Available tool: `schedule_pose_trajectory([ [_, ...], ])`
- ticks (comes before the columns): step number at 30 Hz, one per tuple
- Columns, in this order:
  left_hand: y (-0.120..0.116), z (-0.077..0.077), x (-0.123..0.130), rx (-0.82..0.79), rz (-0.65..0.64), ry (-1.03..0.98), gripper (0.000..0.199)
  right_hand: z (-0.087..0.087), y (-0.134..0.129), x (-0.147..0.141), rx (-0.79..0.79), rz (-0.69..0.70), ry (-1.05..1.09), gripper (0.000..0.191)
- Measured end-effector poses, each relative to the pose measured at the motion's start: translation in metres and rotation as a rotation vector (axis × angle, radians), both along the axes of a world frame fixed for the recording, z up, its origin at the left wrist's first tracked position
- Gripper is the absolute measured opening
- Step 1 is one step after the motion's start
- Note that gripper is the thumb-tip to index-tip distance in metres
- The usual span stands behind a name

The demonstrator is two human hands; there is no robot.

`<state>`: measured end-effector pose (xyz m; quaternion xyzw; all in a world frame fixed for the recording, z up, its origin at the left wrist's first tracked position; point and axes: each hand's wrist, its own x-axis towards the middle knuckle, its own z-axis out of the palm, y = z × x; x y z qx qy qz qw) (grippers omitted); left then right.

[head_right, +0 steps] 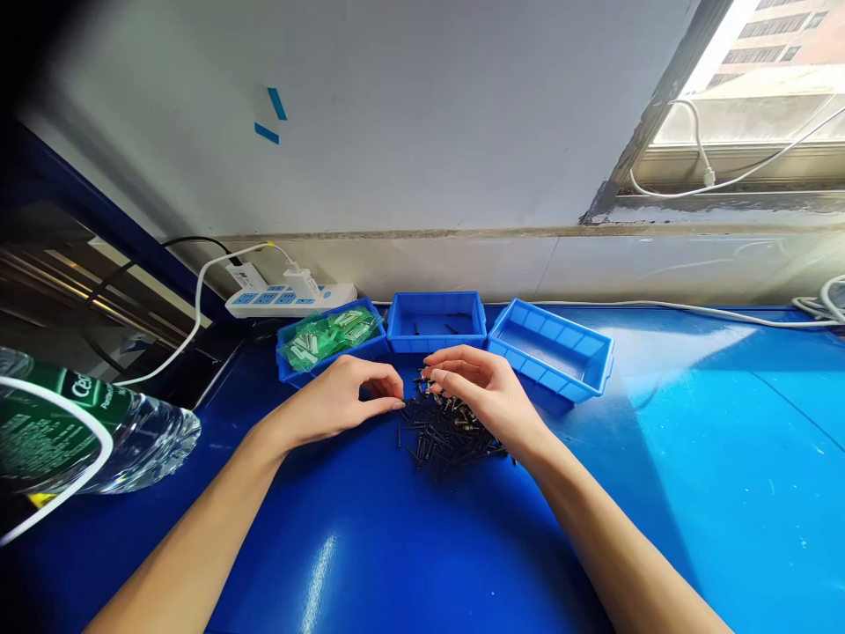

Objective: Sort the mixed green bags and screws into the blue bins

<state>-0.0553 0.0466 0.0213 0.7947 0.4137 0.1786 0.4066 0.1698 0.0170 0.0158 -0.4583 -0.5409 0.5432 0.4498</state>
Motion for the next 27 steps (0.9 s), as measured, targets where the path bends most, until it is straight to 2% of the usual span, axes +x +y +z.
schedule_pose_trajectory([
  [3,0.001,-0.001,0.000,-0.049,0.012,-0.028,0.004,0.000,0.000,0.001,0.003,-0.002,-0.015,0.025],
  [13,-0.003,0.007,0.006,-0.061,0.196,-0.401,0.029,-0.001,-0.001,-0.001,0.102,0.108,-0.177,0.027],
  [18,-0.007,0.007,0.015,-0.102,0.281,-0.459,0.045,0.000,-0.002,-0.003,-0.029,0.110,-0.041,0.034],
  [23,-0.009,0.005,0.017,-0.127,0.247,-0.429,0.044,0.002,-0.001,-0.003,-0.123,0.121,0.089,0.034],
  [25,-0.009,0.006,0.014,-0.116,0.191,-0.399,0.034,0.002,-0.001,-0.001,-0.119,0.131,0.087,0.030],
  [27,-0.007,0.007,0.010,-0.030,0.117,-0.294,0.019,0.002,-0.001,0.001,-0.118,0.116,0.082,0.028],
])
